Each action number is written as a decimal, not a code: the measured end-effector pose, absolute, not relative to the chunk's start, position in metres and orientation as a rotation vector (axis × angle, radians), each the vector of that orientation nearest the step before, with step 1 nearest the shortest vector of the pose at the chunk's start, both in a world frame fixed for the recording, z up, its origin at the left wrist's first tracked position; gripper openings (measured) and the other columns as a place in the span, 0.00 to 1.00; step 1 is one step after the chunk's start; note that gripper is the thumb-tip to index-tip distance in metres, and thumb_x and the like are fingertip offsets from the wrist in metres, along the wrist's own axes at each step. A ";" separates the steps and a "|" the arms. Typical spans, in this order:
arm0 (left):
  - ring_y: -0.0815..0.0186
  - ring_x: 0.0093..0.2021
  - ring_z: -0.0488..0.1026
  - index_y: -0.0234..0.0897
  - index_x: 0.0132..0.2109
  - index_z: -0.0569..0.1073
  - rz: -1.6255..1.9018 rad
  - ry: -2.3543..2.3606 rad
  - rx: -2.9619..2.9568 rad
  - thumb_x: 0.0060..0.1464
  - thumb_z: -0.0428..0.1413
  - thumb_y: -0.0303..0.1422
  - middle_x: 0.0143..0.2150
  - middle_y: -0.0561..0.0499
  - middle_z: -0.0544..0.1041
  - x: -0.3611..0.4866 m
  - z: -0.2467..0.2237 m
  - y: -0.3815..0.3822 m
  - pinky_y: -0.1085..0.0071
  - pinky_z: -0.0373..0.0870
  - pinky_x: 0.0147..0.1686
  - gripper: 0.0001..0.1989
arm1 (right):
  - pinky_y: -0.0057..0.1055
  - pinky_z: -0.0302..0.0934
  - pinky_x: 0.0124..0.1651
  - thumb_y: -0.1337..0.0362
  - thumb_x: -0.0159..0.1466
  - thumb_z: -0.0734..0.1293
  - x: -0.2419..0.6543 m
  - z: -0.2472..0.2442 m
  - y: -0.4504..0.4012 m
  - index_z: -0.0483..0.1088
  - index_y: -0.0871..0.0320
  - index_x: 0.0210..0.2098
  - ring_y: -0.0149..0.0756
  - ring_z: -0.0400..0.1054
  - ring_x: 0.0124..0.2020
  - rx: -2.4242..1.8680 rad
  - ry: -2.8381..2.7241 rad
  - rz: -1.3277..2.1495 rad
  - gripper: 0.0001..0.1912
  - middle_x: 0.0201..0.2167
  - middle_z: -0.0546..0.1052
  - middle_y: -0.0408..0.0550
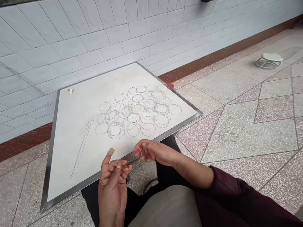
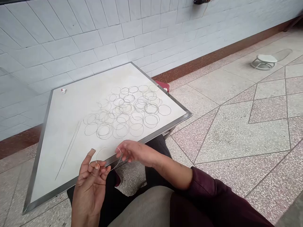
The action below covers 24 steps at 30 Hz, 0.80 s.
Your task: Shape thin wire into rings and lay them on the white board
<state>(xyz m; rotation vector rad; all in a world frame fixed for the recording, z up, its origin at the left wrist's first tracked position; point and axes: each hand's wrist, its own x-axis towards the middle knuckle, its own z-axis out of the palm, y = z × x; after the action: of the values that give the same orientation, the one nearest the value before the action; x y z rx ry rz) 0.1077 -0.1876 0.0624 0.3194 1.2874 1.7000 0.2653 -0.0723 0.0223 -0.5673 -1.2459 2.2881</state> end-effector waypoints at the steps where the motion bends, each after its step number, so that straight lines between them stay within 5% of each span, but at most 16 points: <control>1: 0.70 0.32 0.75 0.45 0.59 0.75 1.707 1.283 0.297 0.45 0.70 0.30 0.33 0.54 0.78 0.107 0.062 -0.187 0.71 0.77 0.39 0.32 | 0.24 0.59 0.32 0.53 0.71 0.61 0.265 0.020 -0.074 0.74 0.61 0.43 0.29 0.68 0.33 -0.523 -1.181 2.352 0.18 0.39 0.77 0.50; 24: 0.70 0.35 0.77 0.43 0.54 0.78 1.802 1.277 0.076 0.46 0.66 0.22 0.32 0.54 0.77 0.107 0.051 -0.181 0.73 0.79 0.39 0.26 | 0.26 0.66 0.40 0.52 0.59 0.75 0.250 0.016 -0.092 0.71 0.62 0.31 0.28 0.75 0.33 -0.455 -0.787 2.532 0.19 0.30 0.75 0.42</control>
<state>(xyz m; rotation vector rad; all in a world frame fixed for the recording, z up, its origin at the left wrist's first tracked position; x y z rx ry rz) 0.1070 -0.1808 0.0506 0.0762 1.2766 1.8017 0.2496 -0.0921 0.0162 -0.4548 -0.7873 2.5325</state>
